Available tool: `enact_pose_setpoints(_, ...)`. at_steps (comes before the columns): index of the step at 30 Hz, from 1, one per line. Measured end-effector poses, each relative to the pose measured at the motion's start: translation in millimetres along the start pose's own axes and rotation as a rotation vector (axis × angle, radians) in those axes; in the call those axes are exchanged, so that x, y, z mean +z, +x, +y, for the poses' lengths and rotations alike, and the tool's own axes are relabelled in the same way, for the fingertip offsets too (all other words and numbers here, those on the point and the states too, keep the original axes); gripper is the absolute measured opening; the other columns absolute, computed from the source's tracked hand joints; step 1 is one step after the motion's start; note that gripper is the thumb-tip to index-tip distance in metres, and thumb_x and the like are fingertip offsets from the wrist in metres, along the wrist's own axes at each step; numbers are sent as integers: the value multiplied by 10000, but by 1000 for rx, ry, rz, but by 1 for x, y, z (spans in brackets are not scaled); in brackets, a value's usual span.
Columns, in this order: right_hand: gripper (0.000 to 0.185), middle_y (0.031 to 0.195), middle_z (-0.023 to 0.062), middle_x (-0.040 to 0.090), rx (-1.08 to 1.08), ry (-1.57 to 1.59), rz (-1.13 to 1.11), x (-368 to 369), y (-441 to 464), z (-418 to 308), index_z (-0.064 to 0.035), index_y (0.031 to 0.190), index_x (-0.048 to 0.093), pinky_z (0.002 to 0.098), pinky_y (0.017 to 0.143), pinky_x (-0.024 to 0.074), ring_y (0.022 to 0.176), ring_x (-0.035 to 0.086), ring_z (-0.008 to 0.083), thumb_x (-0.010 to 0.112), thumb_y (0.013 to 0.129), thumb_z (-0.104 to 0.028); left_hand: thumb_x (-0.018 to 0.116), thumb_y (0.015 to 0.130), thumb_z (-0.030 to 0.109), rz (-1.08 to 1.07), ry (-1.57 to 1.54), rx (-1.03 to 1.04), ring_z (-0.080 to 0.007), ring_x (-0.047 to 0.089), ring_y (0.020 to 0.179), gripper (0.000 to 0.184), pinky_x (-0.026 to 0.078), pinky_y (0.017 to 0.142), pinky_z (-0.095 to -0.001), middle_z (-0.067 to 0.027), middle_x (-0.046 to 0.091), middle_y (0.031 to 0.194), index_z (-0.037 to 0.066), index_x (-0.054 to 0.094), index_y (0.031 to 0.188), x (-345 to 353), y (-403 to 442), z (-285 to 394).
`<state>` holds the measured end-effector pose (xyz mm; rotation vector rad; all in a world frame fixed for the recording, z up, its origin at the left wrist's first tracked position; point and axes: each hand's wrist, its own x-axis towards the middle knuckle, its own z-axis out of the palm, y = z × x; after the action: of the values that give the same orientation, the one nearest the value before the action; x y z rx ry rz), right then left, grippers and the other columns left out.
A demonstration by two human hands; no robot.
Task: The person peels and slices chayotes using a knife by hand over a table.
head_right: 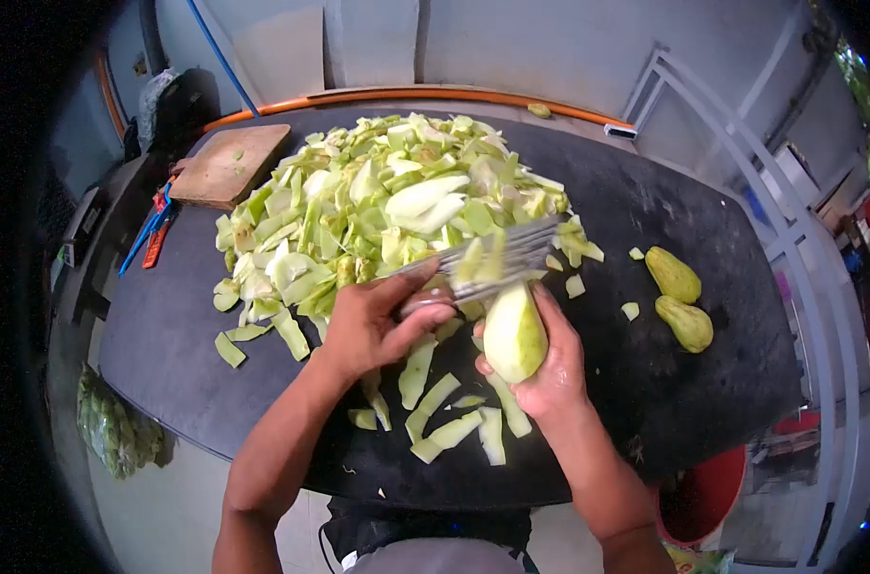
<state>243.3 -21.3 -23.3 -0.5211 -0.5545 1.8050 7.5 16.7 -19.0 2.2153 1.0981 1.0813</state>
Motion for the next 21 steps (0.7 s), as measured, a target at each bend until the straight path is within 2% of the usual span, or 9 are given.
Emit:
enact_pose_setpoints(3, 441, 1256, 119, 651, -28, 91, 21, -6, 5, 1, -137, 1369, 552, 434, 713, 554, 1070, 654, 288, 400, 1050, -401, 833, 841, 316, -35, 12, -11, -263, 763, 800, 593, 583, 731, -312, -178, 746, 890, -22, 651, 1293, 0, -5, 2)
enact_pose_setpoints(4, 493, 1262, 106, 643, 6, 107, 287, 14, 5, 1, -143, 1421, 515, 470, 821, 573, 1124, 644, 301, 423, 1042, -445, 847, 818, 357, -14, 128, 97, -284, 761, 783, 632, 587, 700, -331, -158, 745, 869, -17, 655, 1289, 2, -8, 11)
enact_pose_setpoints(7, 465, 1272, 133, 611, -99, 151, 70, -20, 3, 7, -140, 1460, 462, 460, 973, 540, 1160, 623, 282, 448, 1058, -373, 812, 789, 528, 69, 255, 417, -239, 676, 564, 765, 505, 474, -349, -75, 698, 747, 43, 621, 1349, 18, -11, 23)
enact_pose_setpoints(9, 486, 1273, 188, 601, -172, 78, -70, -23, 2, 6, -130, 1508, 401, 426, 1015, 543, 1144, 640, 280, 483, 1058, -296, 823, 763, 530, 79, 300, 526, -186, 582, 500, 813, 468, 443, -333, -14, 533, 634, 46, 608, 1381, 20, -12, 34)
enact_pose_setpoints(11, 520, 1239, 215, 612, -161, -130, 142, -12, -6, 4, -155, 1540, 363, 408, 995, 559, 1099, 663, 279, 509, 1051, -255, 808, 769, 540, 90, 238, 594, -165, 547, 486, 786, 453, 440, -319, 4, 488, 619, 43, 637, 1353, 27, -12, 40)
enact_pose_setpoints(12, 483, 1163, 233, 646, -183, -34, 138, -10, -5, 6, -94, 1456, 460, 407, 940, 583, 1048, 684, 291, 561, 1033, -302, 820, 747, 537, 52, 255, 597, -161, 560, 498, 809, 457, 452, -310, 6, 508, 630, 36, 632, 1355, 27, -12, 43)
enact_pose_setpoints(14, 453, 1092, 226, 671, 93, 379, 44, -13, 2, -2, -55, 1355, 528, 412, 897, 595, 999, 698, 298, 593, 1015, -348, 843, 705, 530, -19, 290, 596, -152, 588, 523, 857, 463, 476, -290, 9, 547, 652, 23, 623, 1360, 22, -13, 51)
enact_pose_setpoints(17, 449, 970, 197, 703, 165, 530, 113, 0, 4, -5, -20, 1179, 609, 425, 826, 610, 893, 715, 302, 633, 986, -425, 834, 712, 532, -33, 274, 605, -145, 588, 524, 847, 467, 479, -286, 17, 537, 650, 19, 627, 1354, 23, -13, 53)
enact_pose_setpoints(21, 513, 1109, 192, 660, -23, 372, 139, -6, 6, 5, -3, 1329, 529, 413, 887, 592, 986, 690, 272, 669, 972, -343, 835, 711, 533, -16, 252, 643, -139, 574, 513, 850, 465, 475, -289, 25, 511, 636, 11, 627, 1349, 28, -13, 52)
